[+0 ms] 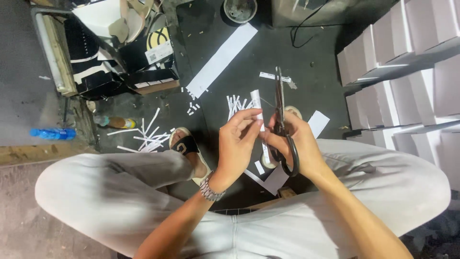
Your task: Cutting long thin strips of material into smaller segments using scissors
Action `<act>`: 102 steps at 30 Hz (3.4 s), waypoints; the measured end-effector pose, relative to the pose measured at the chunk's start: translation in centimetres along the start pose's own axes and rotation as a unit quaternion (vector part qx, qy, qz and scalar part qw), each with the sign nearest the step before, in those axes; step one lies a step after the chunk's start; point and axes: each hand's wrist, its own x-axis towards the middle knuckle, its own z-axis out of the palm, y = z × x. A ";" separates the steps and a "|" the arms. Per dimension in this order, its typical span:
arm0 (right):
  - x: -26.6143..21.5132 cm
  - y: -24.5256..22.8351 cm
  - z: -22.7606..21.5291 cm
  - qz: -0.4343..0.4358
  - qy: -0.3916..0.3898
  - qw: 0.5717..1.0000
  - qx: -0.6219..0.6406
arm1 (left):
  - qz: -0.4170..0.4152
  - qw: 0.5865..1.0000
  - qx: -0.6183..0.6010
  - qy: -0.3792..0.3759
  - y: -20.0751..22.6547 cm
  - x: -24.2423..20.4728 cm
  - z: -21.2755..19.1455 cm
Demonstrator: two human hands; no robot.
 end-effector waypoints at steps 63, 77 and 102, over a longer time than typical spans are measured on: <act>-2.1 -5.2 -5.0 0.105 -0.305 0.821 -0.472 | -0.065 0.970 0.061 -0.225 4.8 -2.4 -7.8; -2.1 -5.0 -5.1 0.098 -0.309 0.813 -0.483 | -0.084 0.966 0.052 -0.238 5.0 -2.2 -7.8; -1.9 -5.3 -5.4 0.133 -0.316 0.792 -0.505 | -0.091 0.965 0.076 -0.233 4.8 -2.1 -7.8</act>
